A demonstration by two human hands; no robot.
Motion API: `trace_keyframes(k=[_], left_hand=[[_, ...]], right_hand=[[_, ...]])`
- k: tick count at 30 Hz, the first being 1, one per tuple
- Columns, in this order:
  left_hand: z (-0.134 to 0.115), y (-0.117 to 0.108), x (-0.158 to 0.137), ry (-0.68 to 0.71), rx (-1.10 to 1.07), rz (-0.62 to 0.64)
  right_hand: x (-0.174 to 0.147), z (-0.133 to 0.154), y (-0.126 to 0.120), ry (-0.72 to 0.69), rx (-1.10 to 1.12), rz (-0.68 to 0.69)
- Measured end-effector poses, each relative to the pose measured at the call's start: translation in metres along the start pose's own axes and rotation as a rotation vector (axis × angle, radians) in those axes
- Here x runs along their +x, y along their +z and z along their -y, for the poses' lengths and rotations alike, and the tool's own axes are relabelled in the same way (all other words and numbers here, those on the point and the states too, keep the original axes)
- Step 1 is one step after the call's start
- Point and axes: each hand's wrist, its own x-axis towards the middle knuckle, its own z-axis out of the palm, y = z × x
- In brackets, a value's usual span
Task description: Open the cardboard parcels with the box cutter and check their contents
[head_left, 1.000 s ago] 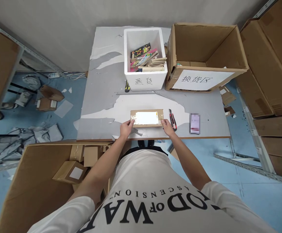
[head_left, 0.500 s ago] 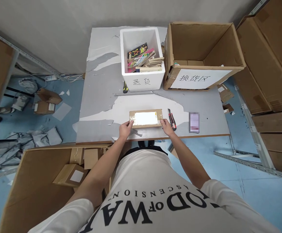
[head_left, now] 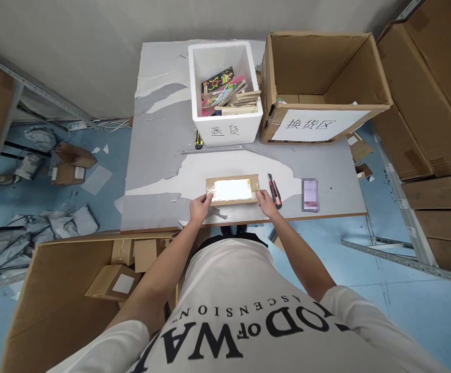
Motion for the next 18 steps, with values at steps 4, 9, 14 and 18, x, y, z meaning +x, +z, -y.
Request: trace_keyframes(k=[4, 9, 14, 18], left_hand=[[0.0006, 0.0003, 0.0010, -0.007, -0.003, 0.002], [0.0011, 0.0003, 0.0023, -0.007, 0.003, 0.005], [0.0012, 0.0002, 0.0030, -0.013, 0.008, 0.005], [0.0031, 0.0011, 0.0048, -0.003, 0.016, -0.001]], right_hand=[[-0.0004, 0.0009, 0.0000, -0.008, 0.010, -0.004], [0.0001, 0.0009, 0.0005, 0.005, 0.013, -0.008], [0.0008, 0.0009, 0.0009, 0.014, 0.022, -0.002], [0.0012, 0.0019, 0.0004, 0.017, 0.024, 0.000]])
